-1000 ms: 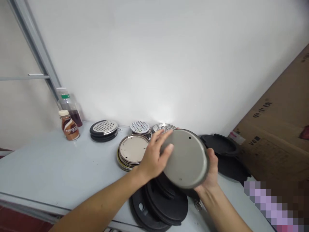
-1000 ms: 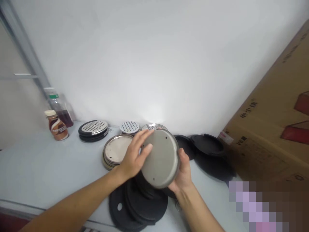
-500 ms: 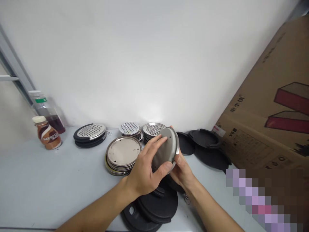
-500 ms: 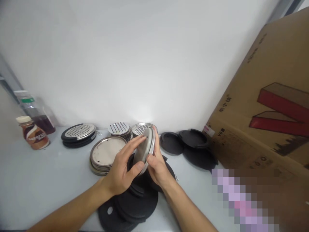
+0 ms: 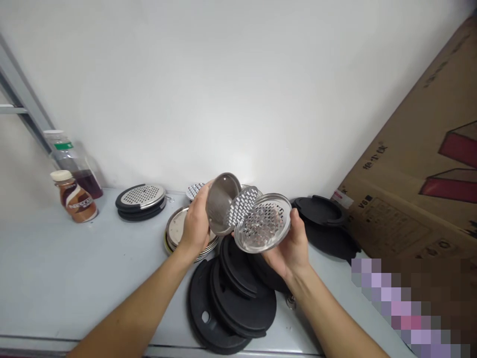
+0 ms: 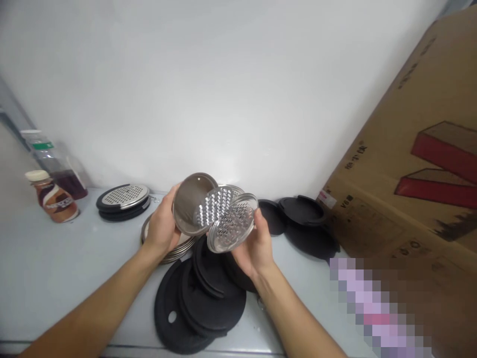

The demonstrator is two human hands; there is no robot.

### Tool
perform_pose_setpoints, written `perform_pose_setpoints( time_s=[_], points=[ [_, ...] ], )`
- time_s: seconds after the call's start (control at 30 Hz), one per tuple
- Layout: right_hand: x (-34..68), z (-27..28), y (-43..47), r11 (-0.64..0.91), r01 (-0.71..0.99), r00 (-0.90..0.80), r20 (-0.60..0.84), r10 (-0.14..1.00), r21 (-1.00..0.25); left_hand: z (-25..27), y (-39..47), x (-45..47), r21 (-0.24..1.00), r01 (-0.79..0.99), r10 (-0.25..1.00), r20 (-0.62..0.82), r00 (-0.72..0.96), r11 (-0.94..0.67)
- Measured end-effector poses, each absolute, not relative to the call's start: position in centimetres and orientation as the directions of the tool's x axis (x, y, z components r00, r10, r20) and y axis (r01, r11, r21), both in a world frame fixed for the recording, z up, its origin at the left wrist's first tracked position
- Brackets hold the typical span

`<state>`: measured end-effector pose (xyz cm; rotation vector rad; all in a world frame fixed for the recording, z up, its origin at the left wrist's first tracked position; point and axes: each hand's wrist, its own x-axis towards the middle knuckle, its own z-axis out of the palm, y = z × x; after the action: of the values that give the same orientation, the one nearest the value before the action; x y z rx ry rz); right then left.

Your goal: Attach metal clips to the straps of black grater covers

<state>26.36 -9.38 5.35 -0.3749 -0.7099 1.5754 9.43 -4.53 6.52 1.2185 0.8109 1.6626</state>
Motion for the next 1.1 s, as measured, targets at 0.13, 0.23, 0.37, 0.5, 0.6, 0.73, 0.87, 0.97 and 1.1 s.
perform_pose_setpoints(
  time_s=[0.13, 0.23, 0.37, 0.5, 0.6, 0.73, 0.87, 0.97, 1.1],
  points=[
    [27.2, 5.2, -8.4, -0.141, -0.826, -0.212, 0.069, 0.975, -0.546, 7.3, -2.2, 7.8, 0.787, -0.617, 0.998, -0.046, -0.049, 0.006],
    [27.6, 4.8, -8.0, -0.175, -0.843, -0.214, 0.018, 0.977, -0.509, 8.0, -1.7, 6.7, 0.770, -0.638, 1.000, -0.013, 0.003, 0.012],
    [27.6, 4.5, -7.6, -0.213, -0.856, -0.185, -0.107, 0.977, -0.472, 8.0, -1.7, 5.6, 0.883, -0.366, 0.955, 0.251, -0.161, -0.294],
    [27.4, 4.4, -7.4, -0.227, -0.853, -0.172, -0.156, 0.973, -0.469, 7.4, -1.4, 4.2, 0.885, 0.199, 0.843, 0.463, -0.272, -0.422],
    [27.4, 4.4, -7.5, -0.230, -0.843, -0.182, -0.145, 0.973, -0.486, 7.4, -1.6, 3.9, 0.827, 0.378, 0.803, 0.528, -0.274, -0.415],
    [27.1, 4.2, -7.5, -0.265, -0.837, -0.210, -0.167, 0.963, -0.479, 8.2, -3.0, 5.5, 0.570, 0.552, 0.630, 0.770, -0.101, -0.609],
    [26.9, 4.1, -7.6, -0.258, -0.839, -0.207, -0.157, 0.966, -0.478, 9.9, -4.2, 8.3, 0.295, 0.527, 0.477, 0.842, 0.250, -0.797],
    [26.8, 4.3, -7.7, -0.249, -0.849, -0.203, -0.147, 0.968, -0.467, 11.7, -4.4, 9.8, 0.256, 0.485, 0.444, 0.834, 0.326, -0.836],
    [26.9, 4.8, -7.8, -0.244, -0.866, -0.190, -0.165, 0.968, -0.437, 14.4, -2.8, 8.7, 0.341, 0.501, 0.459, 0.879, 0.130, -0.795]
  ],
)
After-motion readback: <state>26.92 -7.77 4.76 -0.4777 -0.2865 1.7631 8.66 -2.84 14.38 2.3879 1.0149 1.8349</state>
